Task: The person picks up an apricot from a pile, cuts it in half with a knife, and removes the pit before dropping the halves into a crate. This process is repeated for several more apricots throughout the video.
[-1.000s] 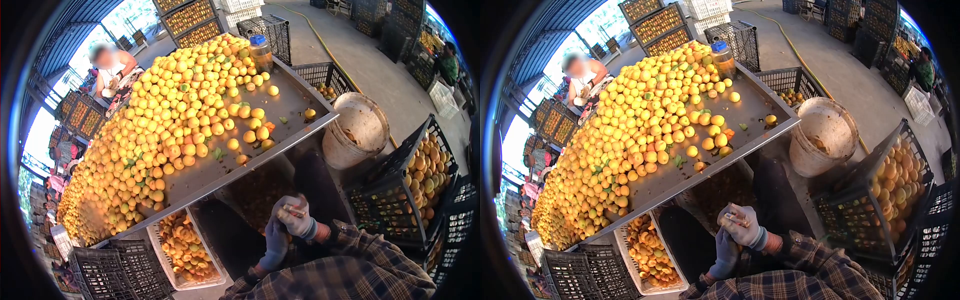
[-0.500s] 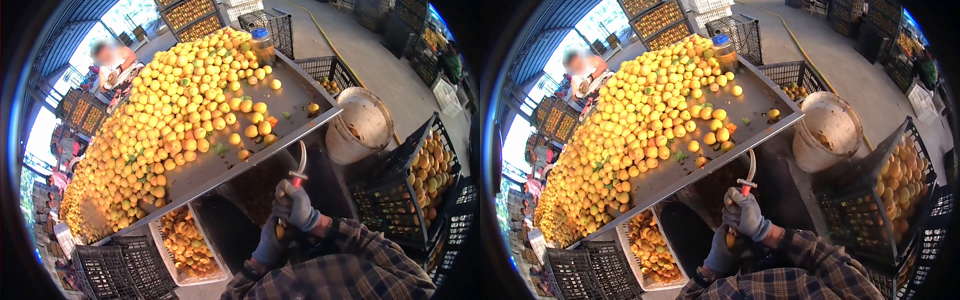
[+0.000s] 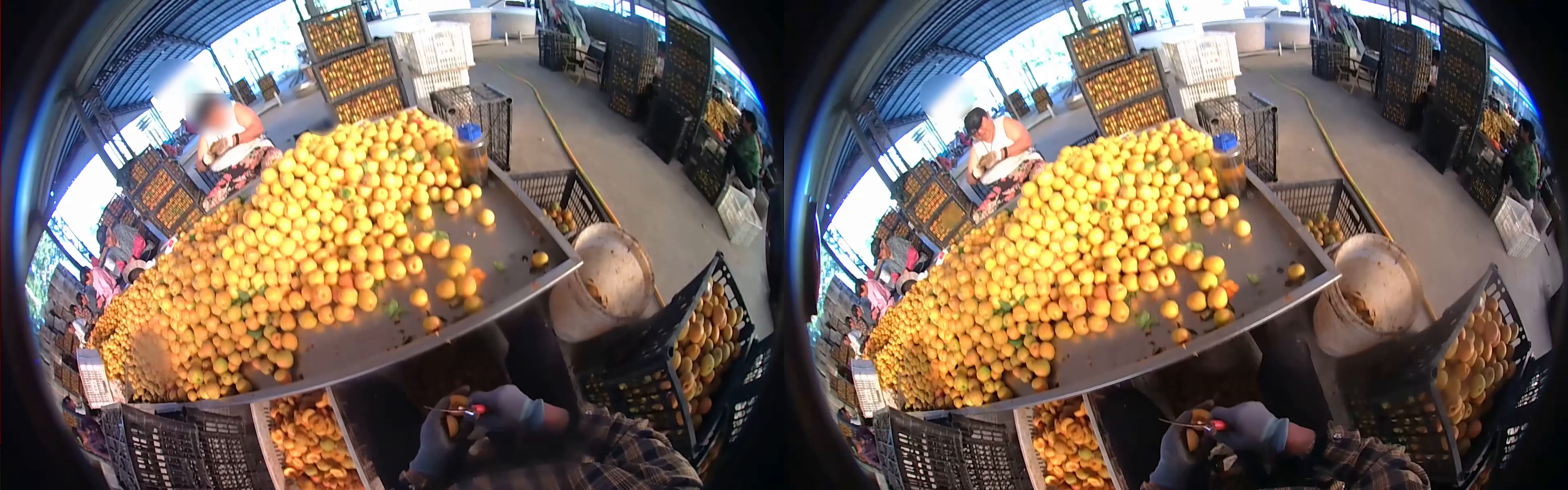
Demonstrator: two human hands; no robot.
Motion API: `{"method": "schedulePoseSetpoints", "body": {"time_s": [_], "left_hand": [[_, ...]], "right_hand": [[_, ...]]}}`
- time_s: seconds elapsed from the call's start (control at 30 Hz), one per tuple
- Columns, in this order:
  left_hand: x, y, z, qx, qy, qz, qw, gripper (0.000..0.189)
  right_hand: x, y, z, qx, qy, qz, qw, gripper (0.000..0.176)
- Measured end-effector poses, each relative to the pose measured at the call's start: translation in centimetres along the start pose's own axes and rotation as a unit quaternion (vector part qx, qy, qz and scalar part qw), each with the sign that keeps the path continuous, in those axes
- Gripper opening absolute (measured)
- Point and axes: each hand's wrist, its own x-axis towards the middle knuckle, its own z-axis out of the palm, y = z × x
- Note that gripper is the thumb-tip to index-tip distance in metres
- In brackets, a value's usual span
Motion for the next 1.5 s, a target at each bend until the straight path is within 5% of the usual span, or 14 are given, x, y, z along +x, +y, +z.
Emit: {"method": "schedulePoseSetpoints", "body": {"time_s": [0.17,0.23,0.4,0.47,0.53,0.63,0.73,0.77,0.8,0.9,1.03,1.1,1.17,1.5], "left_hand": [[0.3,-3.5,-4.1,0.035,0.147,0.175,0.973,0.042],[-1.6,2.0,-6.4,0.180,0.221,0.168,0.944,0.032],[-4.8,1.2,-13.8,-0.107,0.425,0.083,0.895,0.033],[-6.3,0.3,-16.9,-0.184,0.497,0.110,0.841,0.032],[-8.1,-3.0,-20.1,0.091,0.492,-0.018,0.866,0.029],[-8.3,-7.3,-21.2,0.060,0.527,0.066,0.845,0.029],[-7.7,-3.8,-17.9,0.248,0.463,0.059,0.849,0.030],[-6.4,2.4,-15.6,-0.121,0.449,-0.013,0.885,0.029],[-4.4,-1.4,-17.4,0.121,0.382,0.187,0.897,0.029],[-2.0,-1.4,-14.1,-0.201,0.290,0.057,0.934,0.029],[1.0,2.6,-8.8,-0.302,0.170,0.011,0.938,0.034],[2.2,3.5,-6.4,-0.248,0.097,0.055,0.962,0.037],[2.0,3.4,-5.5,-0.252,0.055,0.023,0.966,0.037],[1.6,2.2,-3.9,-0.451,0.056,-0.069,0.888,0.035]], "right_hand": [[3.2,-0.3,-3.2,-0.076,-0.144,0.047,0.986,0.041],[4.6,-2.0,-6.0,-0.031,-0.066,0.072,0.995,0.041],[13.3,2.7,-10.8,-0.284,0.127,0.062,0.948,0.031],[17.0,4.5,-11.4,-0.327,0.121,0.065,0.935,0.032],[19.8,1.8,-11.7,-0.373,0.062,0.131,0.916,0.032],[22.6,2.3,-10.6,-0.423,-0.020,0.151,0.893,0.035],[23.0,1.8,-10.1,-0.400,0.000,0.128,0.907,0.036],[23.0,2.0,-10.0,-0.376,0.015,0.122,0.919,0.037],[22.7,1.6,-10.2,-0.376,0.017,0.121,0.919,0.037],[19.8,0.0,-10.6,-0.191,0.052,0.123,0.973,0.036],[15.0,2.9,-3.5,0.379,-0.018,-0.059,0.923,0.030],[9.7,-6.2,-5.1,0.190,0.046,-0.181,0.964,0.034],[8.6,-3.1,-1.4,0.442,-0.128,0.034,0.887,0.037],[2.7,-0.4,0.0,0.214,0.160,0.102,0.958,0.051]]}}
